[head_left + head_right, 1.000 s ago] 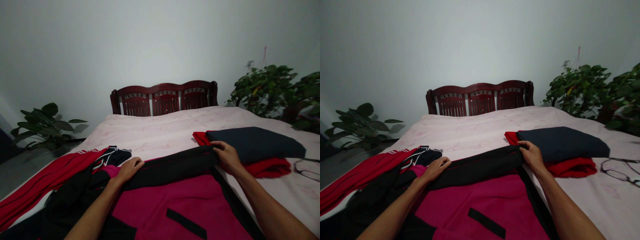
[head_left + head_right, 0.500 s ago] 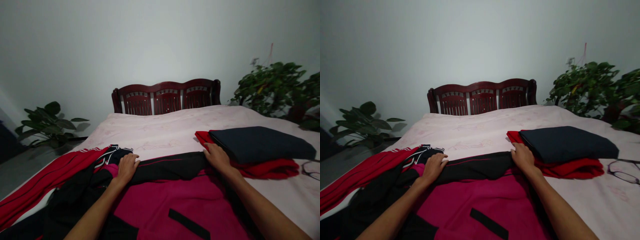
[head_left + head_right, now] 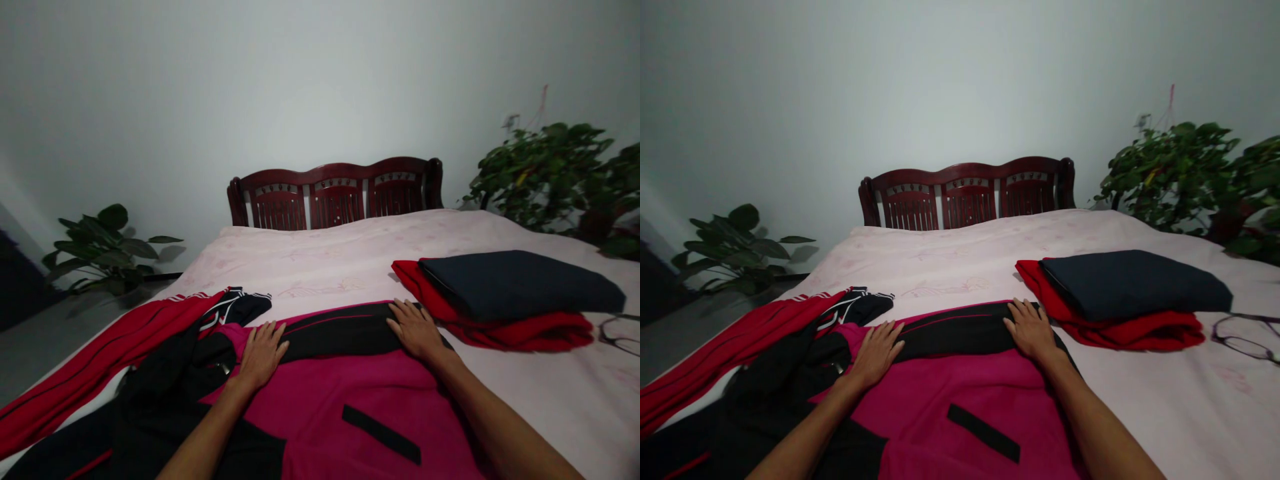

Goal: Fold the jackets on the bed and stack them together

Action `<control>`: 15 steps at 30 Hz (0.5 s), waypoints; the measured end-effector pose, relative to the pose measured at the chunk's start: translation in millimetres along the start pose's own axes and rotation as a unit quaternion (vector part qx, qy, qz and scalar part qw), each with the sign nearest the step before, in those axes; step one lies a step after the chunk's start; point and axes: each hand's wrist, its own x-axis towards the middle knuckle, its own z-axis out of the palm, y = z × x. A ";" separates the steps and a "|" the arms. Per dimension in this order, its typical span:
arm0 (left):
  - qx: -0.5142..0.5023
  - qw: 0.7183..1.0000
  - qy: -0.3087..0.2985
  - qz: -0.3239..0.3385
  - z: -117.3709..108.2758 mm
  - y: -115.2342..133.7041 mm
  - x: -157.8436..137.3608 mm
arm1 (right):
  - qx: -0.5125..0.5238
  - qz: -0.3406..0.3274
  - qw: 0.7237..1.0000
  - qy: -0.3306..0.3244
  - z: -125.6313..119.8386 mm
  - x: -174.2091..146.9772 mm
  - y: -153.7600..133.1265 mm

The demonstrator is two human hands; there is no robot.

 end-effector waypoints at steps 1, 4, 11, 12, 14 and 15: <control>0.001 1.000 -0.006 -0.008 -3.2 0.1 -1.3 | -0.002 0.003 1.000 -0.003 -2.1 -0.2 1.4; 0.005 0.999 -0.014 -0.034 -15.1 3.3 -11.1 | -0.008 0.007 1.000 -0.014 -11.8 -3.8 1.9; -0.027 0.997 -0.021 -0.068 -42.9 41.6 -78.4 | 0.026 0.065 0.997 0.026 -37.6 -57.5 -18.9; -0.046 0.997 -0.034 -0.060 -43.1 48.2 -90.5 | 0.032 0.061 0.997 0.036 -37.0 -71.4 -22.4; -0.079 0.994 -0.056 -0.054 -39.4 58.0 -111.9 | 0.045 0.057 0.997 0.040 -31.8 -98.6 -27.5; -0.093 0.993 -0.058 -0.052 -36.0 60.6 -120.4 | 0.051 0.053 0.997 0.040 -28.3 -110.3 -29.1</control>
